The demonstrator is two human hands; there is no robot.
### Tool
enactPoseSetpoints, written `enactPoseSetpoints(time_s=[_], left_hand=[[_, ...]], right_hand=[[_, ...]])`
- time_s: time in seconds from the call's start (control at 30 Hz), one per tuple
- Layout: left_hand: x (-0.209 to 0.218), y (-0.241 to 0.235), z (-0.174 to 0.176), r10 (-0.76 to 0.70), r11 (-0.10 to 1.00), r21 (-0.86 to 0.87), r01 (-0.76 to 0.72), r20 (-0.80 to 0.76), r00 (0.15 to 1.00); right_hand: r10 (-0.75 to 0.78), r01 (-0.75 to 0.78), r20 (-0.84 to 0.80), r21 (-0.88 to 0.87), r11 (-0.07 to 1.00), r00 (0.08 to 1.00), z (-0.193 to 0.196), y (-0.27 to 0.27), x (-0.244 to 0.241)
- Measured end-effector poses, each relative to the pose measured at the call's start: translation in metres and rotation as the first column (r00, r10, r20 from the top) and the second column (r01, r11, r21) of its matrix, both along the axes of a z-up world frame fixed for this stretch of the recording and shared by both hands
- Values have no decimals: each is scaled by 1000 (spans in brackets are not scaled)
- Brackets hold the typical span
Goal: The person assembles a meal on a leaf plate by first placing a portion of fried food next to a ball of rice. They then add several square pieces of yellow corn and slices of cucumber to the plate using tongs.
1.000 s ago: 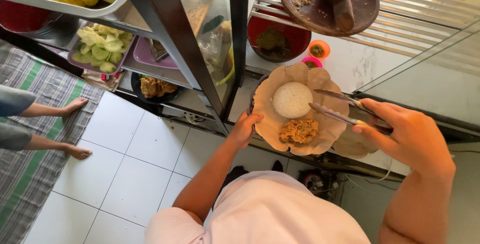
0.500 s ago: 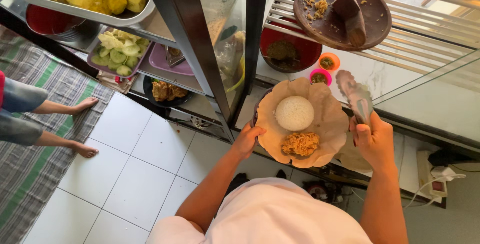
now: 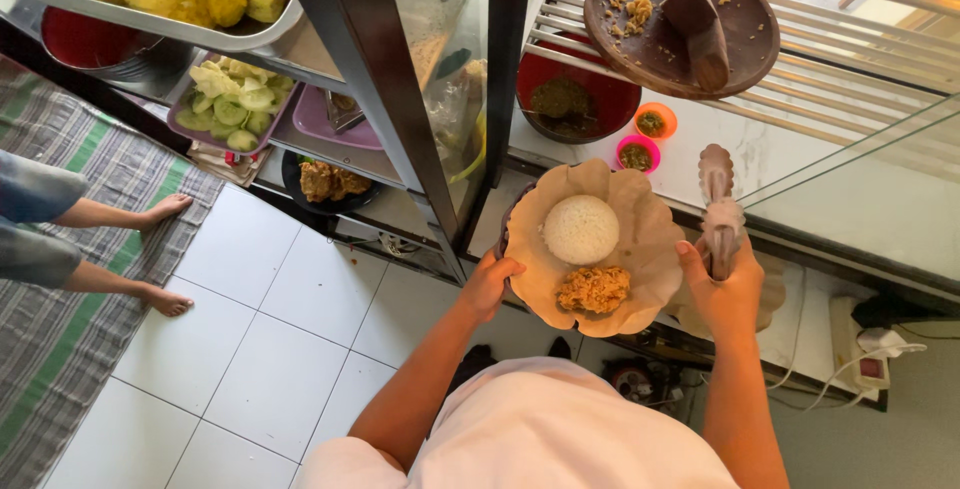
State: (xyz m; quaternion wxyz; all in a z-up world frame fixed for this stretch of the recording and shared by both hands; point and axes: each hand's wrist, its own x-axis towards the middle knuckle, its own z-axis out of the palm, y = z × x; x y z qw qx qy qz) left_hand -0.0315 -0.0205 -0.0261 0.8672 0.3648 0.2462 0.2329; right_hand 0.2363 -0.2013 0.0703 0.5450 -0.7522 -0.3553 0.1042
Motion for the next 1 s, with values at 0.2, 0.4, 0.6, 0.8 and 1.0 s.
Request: enactPoseSetpoints(time_s=[0.2,0.4,0.6,0.8,1.0], left_hand=[[3,-4,3,-17,1000,-24,16,-24,1000],[4,-7,1,-51,997,-66,47,-56,997],[6,-11,-11,-75,996,-54,73,-22,997],[6,-13,-23,-91,996,6,91,-35,995],[5,-12,-43,-83,995,-45,84,14,996]], right_hand=[[-28,29,-138,6,1000,990,-21,-10,1],[-26,25,-67,-10,1000,997,-37,-23,0],[55,-40,-272,59,997,961,-50,-28,2],[141,-89,-340,165,982,930,-57,-29,1],[96,-11,-438,192,981,894,-70,-33,0]])
